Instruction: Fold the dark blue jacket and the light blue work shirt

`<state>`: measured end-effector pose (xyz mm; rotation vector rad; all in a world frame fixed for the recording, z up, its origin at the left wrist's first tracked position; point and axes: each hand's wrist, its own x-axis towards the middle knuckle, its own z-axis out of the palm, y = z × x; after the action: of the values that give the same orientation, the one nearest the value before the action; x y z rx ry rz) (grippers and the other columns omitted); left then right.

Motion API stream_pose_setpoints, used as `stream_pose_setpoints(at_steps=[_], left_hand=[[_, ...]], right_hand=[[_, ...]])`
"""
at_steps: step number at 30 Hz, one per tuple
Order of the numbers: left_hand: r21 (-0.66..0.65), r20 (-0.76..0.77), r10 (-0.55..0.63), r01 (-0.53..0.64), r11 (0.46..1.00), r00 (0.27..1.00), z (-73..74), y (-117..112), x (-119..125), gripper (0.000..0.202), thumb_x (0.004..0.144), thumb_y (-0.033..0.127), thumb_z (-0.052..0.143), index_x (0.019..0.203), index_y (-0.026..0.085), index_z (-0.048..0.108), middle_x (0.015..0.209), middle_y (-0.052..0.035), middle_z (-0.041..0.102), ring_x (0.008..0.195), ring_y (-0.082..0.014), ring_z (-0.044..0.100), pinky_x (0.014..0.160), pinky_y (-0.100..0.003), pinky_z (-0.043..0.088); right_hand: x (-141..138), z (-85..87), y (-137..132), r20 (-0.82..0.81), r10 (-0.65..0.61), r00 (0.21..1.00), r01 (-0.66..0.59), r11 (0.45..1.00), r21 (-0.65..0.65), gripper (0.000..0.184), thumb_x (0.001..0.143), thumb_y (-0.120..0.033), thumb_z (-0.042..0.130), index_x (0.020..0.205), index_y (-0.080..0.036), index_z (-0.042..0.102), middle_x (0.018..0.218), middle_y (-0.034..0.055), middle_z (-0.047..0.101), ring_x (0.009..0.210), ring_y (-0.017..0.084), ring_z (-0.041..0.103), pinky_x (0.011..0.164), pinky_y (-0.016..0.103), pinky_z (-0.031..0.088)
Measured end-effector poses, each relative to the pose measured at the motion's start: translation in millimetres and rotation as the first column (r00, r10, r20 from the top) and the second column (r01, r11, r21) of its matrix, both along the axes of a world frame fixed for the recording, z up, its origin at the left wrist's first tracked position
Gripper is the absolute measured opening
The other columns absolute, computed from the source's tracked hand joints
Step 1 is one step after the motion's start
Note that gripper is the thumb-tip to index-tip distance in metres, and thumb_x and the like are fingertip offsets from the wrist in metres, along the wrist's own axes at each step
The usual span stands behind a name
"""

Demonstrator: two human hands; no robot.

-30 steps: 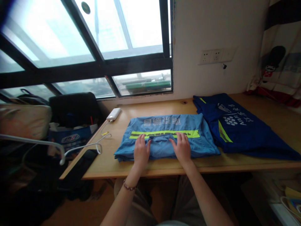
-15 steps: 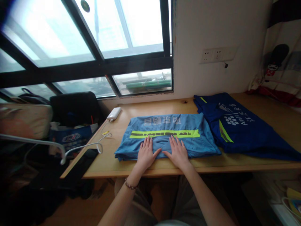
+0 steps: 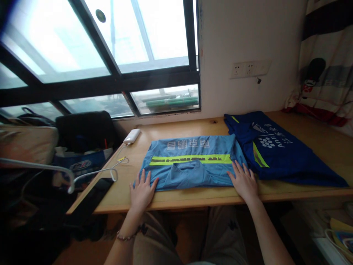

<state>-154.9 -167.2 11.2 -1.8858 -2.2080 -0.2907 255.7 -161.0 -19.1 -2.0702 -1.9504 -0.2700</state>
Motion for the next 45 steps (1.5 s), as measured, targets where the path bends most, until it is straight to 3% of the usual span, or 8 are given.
stream_pose_setpoints(at_steps=[7, 15, 17, 20, 23, 25, 32, 45], left_hand=[[0.047, 0.115, 0.115, -0.121, 0.992, 0.987, -9.8, -6, -30, 0.054, 0.085, 0.041, 0.028, 0.127, 0.008, 0.038, 0.132, -0.02, 0.034, 0.118, -0.0296, 0.033, 0.094, -0.044, 0.027], [0.055, 0.467, 0.165, -0.215, 0.975, 0.869, -8.9, -2, -62, 0.043, 0.072, 0.047, 0.048, 0.088, 0.008, 0.057, 0.097, -0.0184, 0.057, 0.095, -0.0292, 0.052, 0.082, -0.039, 0.039], [0.038, 0.681, 0.152, -0.242, 0.97, 0.716, -3.4, 5, -59, 0.039, 0.066, 0.045, 0.056, 0.083, 0.01, 0.055, 0.082, -0.0121, 0.06, 0.08, -0.0258, 0.056, 0.073, -0.036, 0.043], [0.024, 0.971, 0.049, -0.299, 0.954, 0.236, 5.2, 15, -47, 0.03, 0.062, 0.032, 0.063, 0.082, 0.013, 0.054, 0.076, -0.005, 0.061, 0.07, -0.0185, 0.058, 0.067, -0.03, 0.046], [-0.032, 0.967, -0.035, -0.257, 0.966, -0.251, 11.6, 20, -36, 0.019, 0.065, 0.02, 0.061, 0.082, 0.015, 0.055, 0.081, -0.0018, 0.062, 0.068, -0.0119, 0.059, 0.063, -0.023, 0.047], [-0.05, 0.924, -0.033, -0.205, 0.977, -0.381, 14.3, 23, -31, 0.016, 0.067, 0.019, 0.06, 0.082, 0.016, 0.057, 0.082, -0.0006, 0.063, 0.068, -0.0105, 0.059, 0.062, -0.02, 0.048], [0.024, 0.999, -0.031, -0.378, 0.926, -0.013, 14.4, 46, -23, 0.032, 0.075, 0.028, 0.051, 0.103, 0.013, 0.055, 0.111, -0.0082, 0.058, 0.1, -0.0193, 0.056, 0.081, -0.029, 0.049], [-0.14, 0.968, 0.072, -0.281, 0.95, -0.239, 21.6, 51, -21, 0.043, 0.079, 0.023, 0.048, 0.12, 0.01, 0.043, 0.12, -0.0155, 0.05, 0.102, -0.0217, 0.055, 0.078, -0.03, 0.051]], right_hand=[[13, -5.8, -4, -0.049, 0.036, 0.998, -0.031, 0.996, 0.089, 0.044, 0.086, -0.039, 0.03, 0.12, -0.015, 0.046, 0.127, 0.0093, 0.044, 0.111, 0.023, 0.041, 0.092, 0.038, 0.029], [-9, 11.8, -28, -0.129, -0.351, 0.928, 0.365, 0.924, 0.111, 0.059, 0.075, -0.049, 0.047, 0.111, -0.002, 0.046, 0.105, 0.0238, 0.048, 0.094, 0.032, 0.049, 0.08, 0.043, 0.036], [-11, 19.7, -32, -0.18, -0.411, 0.894, 0.422, 0.906, 0.024, 0.065, 0.071, -0.053, 0.051, 0.11, -0.001, 0.045, 0.098, 0.0242, 0.05, 0.088, 0.032, 0.052, 0.072, 0.04, 0.04], [-4, 25.7, -34, -0.297, -0.467, 0.833, 0.467, 0.881, -0.074, 0.08, 0.059, -0.056, 0.061, 0.11, 0.002, 0.042, 0.096, 0.0273, 0.05, 0.089, 0.036, 0.052, 0.066, 0.038, 0.043], [8, 26.7, -37, -0.488, -0.443, 0.752, 0.402, 0.895, -0.193, 0.068, 0.055, -0.048, 0.066, 0.103, -0.003, 0.049, 0.094, 0.0245, 0.055, 0.09, 0.036, 0.054, 0.069, 0.039, 0.044], [13, 28.6, -41, -0.683, -0.369, 0.63, 0.209, 0.928, -0.309, 0.05, 0.056, -0.041, 0.065, 0.093, -0.009, 0.055, 0.088, 0.018, 0.061, 0.085, 0.032, 0.057, 0.072, 0.039, 0.044], [1, 54.0, -64, -0.969, -0.244, 0.046, -0.105, 0.963, -0.248, 0.045, 0.056, -0.026, 0.064, 0.097, -0.013, 0.054, 0.09, 0.0079, 0.065, 0.085, 0.024, 0.061, 0.078, 0.036, 0.047], [-22, 63.6, -120, -0.809, -0.398, -0.432, -0.218, 0.917, -0.335, 0.033, 0.057, -0.026, 0.067, 0.088, -0.019, 0.059, 0.076, 0.0032, 0.065, 0.071, 0.019, 0.062, 0.068, 0.031, 0.05]])
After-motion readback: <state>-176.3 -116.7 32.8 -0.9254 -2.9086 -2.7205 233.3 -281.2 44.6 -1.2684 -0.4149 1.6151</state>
